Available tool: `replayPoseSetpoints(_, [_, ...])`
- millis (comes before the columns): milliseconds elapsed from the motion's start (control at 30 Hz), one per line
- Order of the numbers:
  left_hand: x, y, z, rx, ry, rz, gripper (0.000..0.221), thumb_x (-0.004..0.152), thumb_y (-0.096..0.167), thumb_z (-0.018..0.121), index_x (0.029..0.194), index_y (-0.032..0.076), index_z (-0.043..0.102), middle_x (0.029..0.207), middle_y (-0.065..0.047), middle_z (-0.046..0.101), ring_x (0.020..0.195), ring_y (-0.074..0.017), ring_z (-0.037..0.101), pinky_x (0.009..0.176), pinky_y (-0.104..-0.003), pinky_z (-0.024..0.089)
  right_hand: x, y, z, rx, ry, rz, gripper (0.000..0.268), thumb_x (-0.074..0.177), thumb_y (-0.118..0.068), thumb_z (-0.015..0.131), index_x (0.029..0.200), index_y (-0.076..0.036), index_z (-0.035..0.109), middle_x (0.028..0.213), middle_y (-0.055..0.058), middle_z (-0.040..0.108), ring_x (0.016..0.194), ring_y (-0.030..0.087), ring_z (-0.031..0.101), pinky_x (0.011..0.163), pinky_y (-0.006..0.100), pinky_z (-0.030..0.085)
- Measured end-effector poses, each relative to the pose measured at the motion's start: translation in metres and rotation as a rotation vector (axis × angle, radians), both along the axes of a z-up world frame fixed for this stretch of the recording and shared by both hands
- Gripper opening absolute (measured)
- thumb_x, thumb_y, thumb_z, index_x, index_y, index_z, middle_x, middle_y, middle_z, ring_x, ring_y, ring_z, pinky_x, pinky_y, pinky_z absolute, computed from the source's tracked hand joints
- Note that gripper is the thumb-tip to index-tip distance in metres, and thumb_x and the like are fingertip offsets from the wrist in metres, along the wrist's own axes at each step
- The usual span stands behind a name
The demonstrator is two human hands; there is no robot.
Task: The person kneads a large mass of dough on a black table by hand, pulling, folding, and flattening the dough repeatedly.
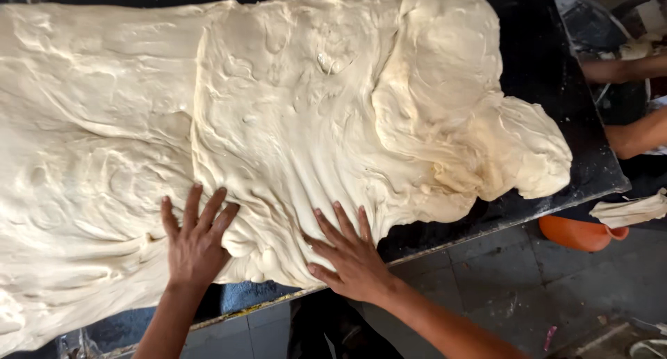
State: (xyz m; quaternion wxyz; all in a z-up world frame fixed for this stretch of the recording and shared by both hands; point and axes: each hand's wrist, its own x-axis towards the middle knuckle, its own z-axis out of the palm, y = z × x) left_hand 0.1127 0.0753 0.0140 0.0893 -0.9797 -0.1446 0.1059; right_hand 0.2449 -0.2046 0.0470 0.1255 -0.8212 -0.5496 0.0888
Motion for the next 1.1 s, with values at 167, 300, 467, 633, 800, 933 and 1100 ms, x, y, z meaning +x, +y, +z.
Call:
replayPoseSetpoints(167, [-0.007,0.027,0.055,-0.334,0.252,-0.153,0.102,0.077,0.046,0.080,0.162,0.031,0.026,0.176,-0.002,0.006,0.160,-0.0353,0.002,0.111,-0.079,-0.010,0.076,-0.008,0.043,-0.156,0.550,-0.239,0.063,0.097,-0.066,0.049,0.143,-0.026,0.063,0.159,0.004,0.052,0.144,0.031,0.049,0.125,0.053,0.038])
replayPoseSetpoints(300, [0.042,-0.004,0.050,-0.787,-0.404,-0.143,0.094,0.088,0.057,0.066,0.164,0.031,0.019,0.171,-0.004,0.019,0.147,-0.0291,0.023,0.118,-0.076,-0.004,0.165,0.000,0.056,0.071,0.172,-0.326,0.061,0.101,-0.061,0.052,0.149,-0.024,0.056,0.165,0.005,0.039,0.153,0.036,0.034,0.129,0.064,0.020])
replayPoseSetpoints(467, [0.067,-0.109,0.010,-0.329,-0.445,-0.166,0.066,0.097,0.063,0.040,0.157,0.042,0.026,0.168,-0.001,0.017,0.154,-0.0380,-0.002,0.114,-0.081,-0.004,0.072,-0.066,-0.004,-0.160,-0.247,-0.218,0.067,0.098,-0.048,0.049,0.160,-0.028,0.034,0.168,0.010,0.020,0.154,0.042,0.005,0.114,0.071,0.004])
replayPoseSetpoints(633, [0.058,-0.118,-0.001,-0.406,-0.472,-0.296,0.067,0.096,0.070,0.022,0.157,0.041,0.024,0.169,-0.004,0.009,0.153,-0.0409,-0.002,0.105,-0.084,-0.007,0.049,-0.115,0.008,-0.138,0.236,-0.129,0.069,0.109,-0.044,0.052,0.165,-0.010,0.029,0.173,0.017,0.013,0.159,0.038,0.000,0.121,0.064,0.003])
replayPoseSetpoints(800, [0.069,-0.150,0.008,-0.446,-0.411,-0.486,0.080,0.089,0.082,0.028,0.158,0.040,0.021,0.169,0.001,0.009,0.154,-0.0380,0.000,0.106,-0.086,-0.003,0.157,-0.164,0.053,-0.289,0.214,-0.374,0.109,0.075,-0.057,0.085,0.155,-0.008,0.029,0.160,0.016,0.036,0.149,0.032,0.033,0.127,0.052,0.014])
replayPoseSetpoints(933, [0.102,-0.211,0.025,-0.431,-0.318,-0.415,0.088,0.077,0.079,0.046,0.156,0.045,0.028,0.166,0.004,0.008,0.151,-0.0389,0.005,0.102,-0.092,0.002,0.199,-0.183,0.016,-0.129,-0.265,-0.198,0.134,0.040,-0.060,0.094,0.151,-0.001,0.048,0.150,0.034,0.047,0.136,0.056,0.047,0.103,0.066,0.021])
replayPoseSetpoints(1100, [0.140,-0.227,0.040,-0.300,0.044,-0.366,0.089,0.084,0.062,0.064,0.160,0.047,0.022,0.173,0.001,-0.001,0.154,-0.0432,0.000,0.101,-0.091,0.004,0.103,-0.173,-0.045,0.025,-0.024,-0.689,0.056,0.073,-0.011,0.082,0.127,-0.008,0.068,0.132,0.012,0.065,0.129,0.034,0.054,0.112,0.053,0.037])
